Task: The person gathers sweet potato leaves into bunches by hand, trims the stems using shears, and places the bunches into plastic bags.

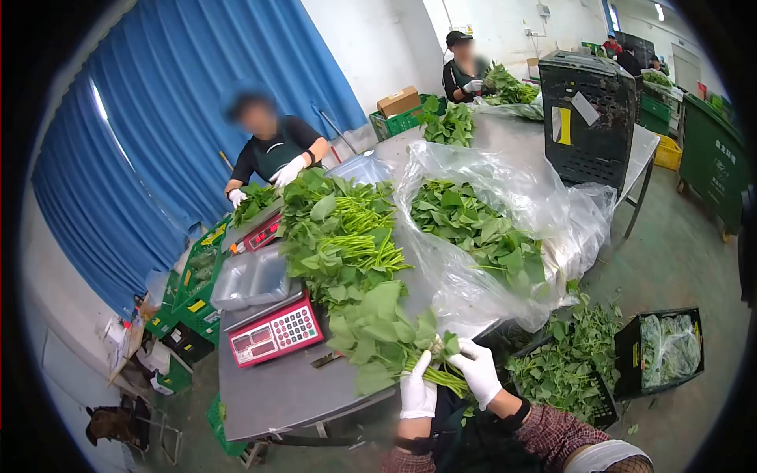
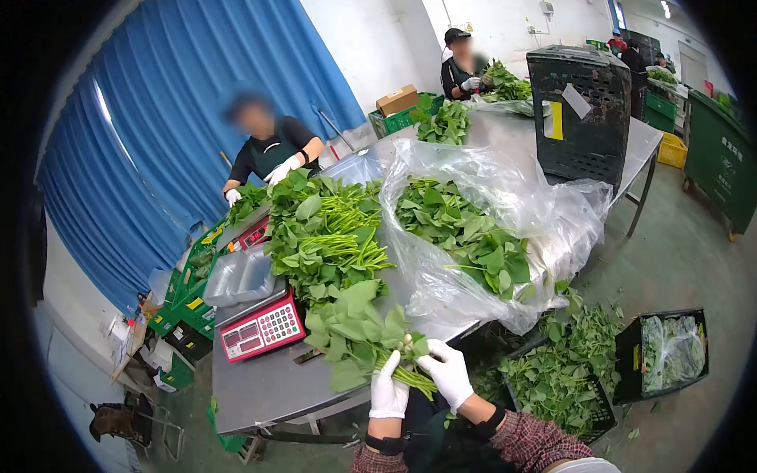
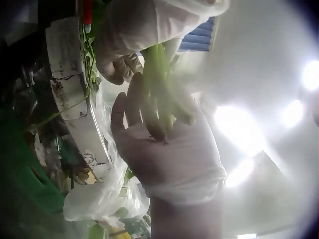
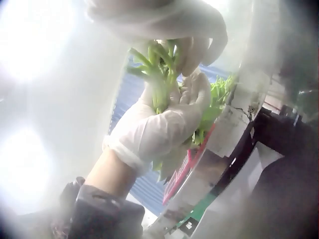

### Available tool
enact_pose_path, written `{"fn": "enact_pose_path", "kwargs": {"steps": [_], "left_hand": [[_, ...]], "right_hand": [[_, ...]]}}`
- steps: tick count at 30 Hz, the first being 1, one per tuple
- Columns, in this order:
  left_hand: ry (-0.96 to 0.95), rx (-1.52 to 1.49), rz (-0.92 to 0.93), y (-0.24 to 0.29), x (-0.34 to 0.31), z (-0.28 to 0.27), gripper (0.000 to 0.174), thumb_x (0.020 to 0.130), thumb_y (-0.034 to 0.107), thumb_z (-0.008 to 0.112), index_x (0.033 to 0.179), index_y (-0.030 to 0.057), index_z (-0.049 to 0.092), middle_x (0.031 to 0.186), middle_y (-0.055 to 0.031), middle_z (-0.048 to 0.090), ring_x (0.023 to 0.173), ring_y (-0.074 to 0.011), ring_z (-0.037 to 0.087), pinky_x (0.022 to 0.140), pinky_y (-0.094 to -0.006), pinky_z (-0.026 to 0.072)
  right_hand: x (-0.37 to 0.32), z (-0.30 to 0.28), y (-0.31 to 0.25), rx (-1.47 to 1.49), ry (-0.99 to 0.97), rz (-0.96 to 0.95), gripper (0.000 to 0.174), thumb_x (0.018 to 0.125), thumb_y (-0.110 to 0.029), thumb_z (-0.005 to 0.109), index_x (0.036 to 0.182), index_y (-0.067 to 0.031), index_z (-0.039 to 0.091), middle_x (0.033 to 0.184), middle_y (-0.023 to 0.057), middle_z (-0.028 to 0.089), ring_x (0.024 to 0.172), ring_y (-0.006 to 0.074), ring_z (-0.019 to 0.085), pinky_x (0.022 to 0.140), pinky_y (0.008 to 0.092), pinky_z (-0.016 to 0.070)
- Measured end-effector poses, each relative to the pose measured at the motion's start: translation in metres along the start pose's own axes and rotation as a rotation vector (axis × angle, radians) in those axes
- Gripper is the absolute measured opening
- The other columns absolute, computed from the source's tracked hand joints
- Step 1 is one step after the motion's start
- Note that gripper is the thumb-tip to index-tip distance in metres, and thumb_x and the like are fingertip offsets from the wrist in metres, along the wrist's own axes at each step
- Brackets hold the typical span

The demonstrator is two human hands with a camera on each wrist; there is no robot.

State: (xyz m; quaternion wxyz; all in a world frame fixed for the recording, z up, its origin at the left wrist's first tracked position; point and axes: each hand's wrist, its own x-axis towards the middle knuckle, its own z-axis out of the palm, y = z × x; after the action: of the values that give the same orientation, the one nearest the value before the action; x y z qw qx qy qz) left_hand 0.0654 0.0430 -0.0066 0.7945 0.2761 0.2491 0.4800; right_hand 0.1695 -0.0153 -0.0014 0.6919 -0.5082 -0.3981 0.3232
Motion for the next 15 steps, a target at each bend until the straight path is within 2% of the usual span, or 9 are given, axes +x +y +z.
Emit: {"fn": "enact_pose_path", "kwargs": {"steps": [1, 2, 4, 6, 8, 9, 10, 12, 15], "left_hand": [[0.024, -0.025, 0.030, 0.000, -0.003, 0.004, 0.026, 0.088, 0.003, 0.052, 0.113, -0.0003, 0.051, 0.110, -0.0151, 0.058, 0.102, -0.0237, 0.057, 0.092, -0.0385, 0.0453], [0.025, -0.027, 0.032, 0.000, -0.002, 0.003, 0.026, 0.088, 0.003, 0.052, 0.113, -0.0003, 0.051, 0.110, -0.0151, 0.058, 0.102, -0.0237, 0.057, 0.092, -0.0385, 0.0453], [-0.076, -0.048, 0.015, 0.000, -0.002, 0.000, 0.017, 0.088, 0.005, 0.053, 0.105, 0.0003, 0.054, 0.110, -0.0171, 0.058, 0.103, -0.0254, 0.056, 0.094, -0.0395, 0.0442], [-0.015, -0.048, 0.027, 0.001, -0.004, 0.004, 0.012, 0.089, 0.008, 0.054, 0.099, 0.0014, 0.055, 0.110, -0.0179, 0.058, 0.103, -0.0273, 0.056, 0.095, -0.0409, 0.0432], [-0.032, -0.090, 0.013, 0.001, -0.005, 0.004, 0.012, 0.090, 0.011, 0.054, 0.099, 0.0027, 0.055, 0.108, -0.0177, 0.059, 0.103, -0.0280, 0.056, 0.095, -0.0417, 0.0431], [-0.033, -0.092, 0.013, 0.002, -0.006, 0.004, 0.012, 0.090, 0.011, 0.054, 0.099, 0.0027, 0.055, 0.108, -0.0177, 0.059, 0.103, -0.0280, 0.056, 0.095, -0.0417, 0.0431], [-0.017, -0.114, -0.019, 0.003, -0.007, 0.004, 0.012, 0.090, 0.011, 0.053, 0.099, 0.0029, 0.054, 0.107, -0.0174, 0.059, 0.103, -0.0287, 0.056, 0.094, -0.0422, 0.0434], [-0.002, -0.143, -0.052, 0.002, -0.009, 0.005, 0.012, 0.091, 0.012, 0.053, 0.099, 0.0030, 0.054, 0.106, -0.0170, 0.059, 0.103, -0.0294, 0.056, 0.094, -0.0427, 0.0437], [-0.054, -0.095, -0.137, -0.005, -0.017, 0.020, 0.012, 0.091, 0.012, 0.053, 0.099, 0.0039, 0.054, 0.098, -0.0142, 0.060, 0.097, -0.0310, 0.058, 0.089, -0.0442, 0.0464]], "right_hand": [[-0.003, 0.004, -0.001, 0.270, 0.086, 0.222, 0.018, 0.084, -0.006, 0.055, 0.098, 0.0037, 0.062, 0.099, 0.0084, 0.062, 0.095, 0.0138, 0.055, 0.086, 0.0276, 0.0422], [-0.003, 0.004, 0.002, 0.268, 0.083, 0.223, 0.018, 0.084, -0.006, 0.055, 0.098, 0.0037, 0.062, 0.099, 0.0084, 0.062, 0.095, 0.0138, 0.055, 0.086, 0.0276, 0.0422], [-0.002, 0.003, 0.010, 0.459, 0.047, 0.164, 0.021, 0.088, -0.008, 0.054, 0.106, 0.0019, 0.057, 0.100, 0.0064, 0.062, 0.095, 0.0133, 0.055, 0.089, 0.0256, 0.0398], [-0.005, 0.000, -0.005, 0.465, -0.021, 0.161, 0.018, 0.090, -0.009, 0.050, 0.105, 0.0013, 0.054, 0.100, 0.0072, 0.062, 0.098, 0.0132, 0.054, 0.091, 0.0260, 0.0380], [-0.005, 0.000, -0.018, 0.662, 0.071, 0.252, 0.013, 0.091, -0.009, 0.048, 0.099, 0.0002, 0.053, 0.096, 0.0080, 0.061, 0.093, 0.0153, 0.055, 0.088, 0.0278, 0.0405], [-0.002, -0.009, -0.008, 0.765, -0.047, 0.179, 0.012, 0.092, -0.009, 0.047, 0.099, -0.0003, 0.051, 0.088, 0.0076, 0.059, 0.087, 0.0166, 0.056, 0.083, 0.0291, 0.0421], [-0.001, -0.014, -0.004, 0.790, -0.058, 0.203, 0.011, 0.092, -0.010, 0.047, 0.098, -0.0012, 0.051, 0.080, 0.0051, 0.055, 0.081, 0.0181, 0.055, 0.080, 0.0291, 0.0421], [-0.005, -0.027, -0.021, 0.606, -0.172, 0.256, 0.011, 0.091, -0.012, 0.048, 0.096, -0.0015, 0.049, 0.075, 0.0031, 0.050, 0.079, 0.0184, 0.053, 0.079, 0.0295, 0.0417], [-0.013, -0.050, -0.049, 0.462, -0.186, 0.269, 0.013, 0.090, -0.011, 0.048, 0.098, -0.0003, 0.047, 0.070, 0.0012, 0.046, 0.071, 0.0168, 0.052, 0.077, 0.0309, 0.0428]]}}
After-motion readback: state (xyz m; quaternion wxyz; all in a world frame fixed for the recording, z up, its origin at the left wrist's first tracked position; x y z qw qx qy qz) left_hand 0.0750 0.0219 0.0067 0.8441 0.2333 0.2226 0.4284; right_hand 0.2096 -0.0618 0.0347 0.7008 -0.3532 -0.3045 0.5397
